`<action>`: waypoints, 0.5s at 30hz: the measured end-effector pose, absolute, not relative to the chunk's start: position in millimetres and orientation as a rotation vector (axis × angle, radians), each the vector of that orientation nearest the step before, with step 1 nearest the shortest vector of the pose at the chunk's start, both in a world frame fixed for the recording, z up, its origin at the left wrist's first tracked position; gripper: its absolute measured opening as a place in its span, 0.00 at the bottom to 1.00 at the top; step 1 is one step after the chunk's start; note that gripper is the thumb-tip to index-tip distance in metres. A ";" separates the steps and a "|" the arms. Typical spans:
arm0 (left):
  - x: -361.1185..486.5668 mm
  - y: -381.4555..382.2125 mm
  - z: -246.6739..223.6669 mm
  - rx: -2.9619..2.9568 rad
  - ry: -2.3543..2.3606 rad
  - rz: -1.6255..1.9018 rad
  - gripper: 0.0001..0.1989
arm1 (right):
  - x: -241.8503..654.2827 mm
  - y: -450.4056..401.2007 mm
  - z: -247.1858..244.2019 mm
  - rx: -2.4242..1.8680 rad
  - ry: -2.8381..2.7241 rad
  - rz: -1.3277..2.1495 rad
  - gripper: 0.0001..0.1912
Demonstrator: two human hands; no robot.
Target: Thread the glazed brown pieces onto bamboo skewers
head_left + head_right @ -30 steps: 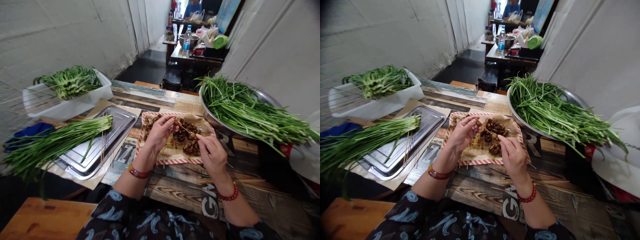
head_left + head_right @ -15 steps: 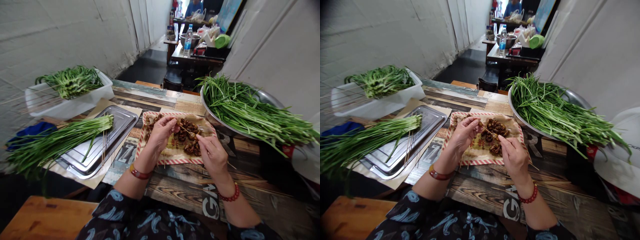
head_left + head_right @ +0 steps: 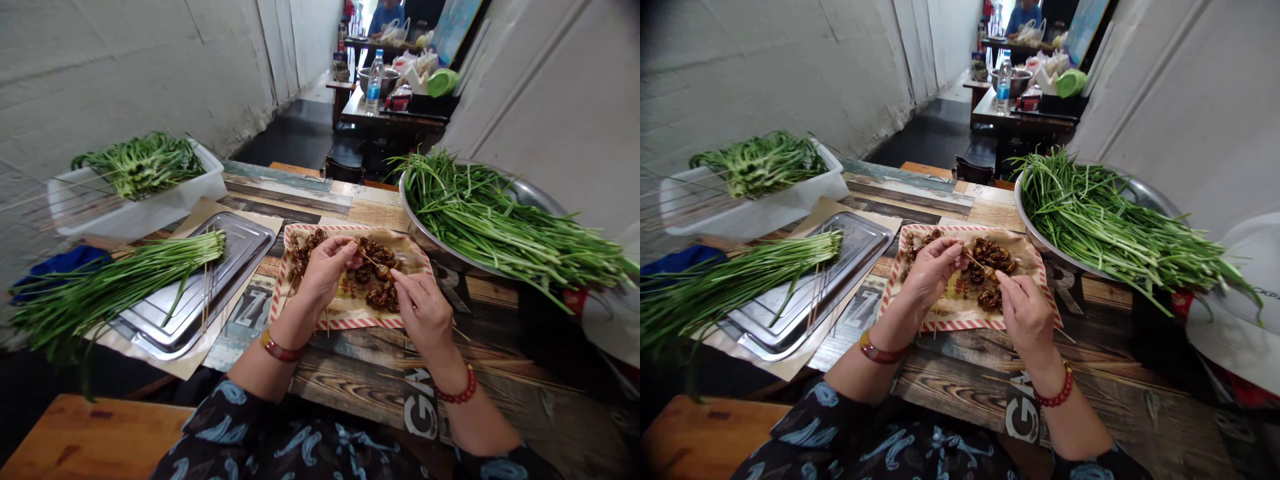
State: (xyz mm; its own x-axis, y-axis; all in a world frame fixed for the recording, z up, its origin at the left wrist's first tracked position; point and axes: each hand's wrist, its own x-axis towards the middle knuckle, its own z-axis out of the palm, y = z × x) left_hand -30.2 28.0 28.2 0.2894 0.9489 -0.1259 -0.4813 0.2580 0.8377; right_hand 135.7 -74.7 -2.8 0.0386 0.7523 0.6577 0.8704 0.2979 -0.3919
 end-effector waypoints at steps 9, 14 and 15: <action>-24.3 24.0 24.0 0.874 0.784 1.225 0.14 | 129.8 -76.1 1.1 -1.563 -1.715 -0.200 0.15; -23.8 22.8 23.8 0.949 0.774 1.215 0.12 | 131.3 -74.8 -1.9 -1.563 -1.695 -0.180 0.15; -23.7 22.4 24.0 0.960 0.769 1.206 0.12 | 131.6 -74.4 -2.5 -1.566 -1.694 -0.181 0.15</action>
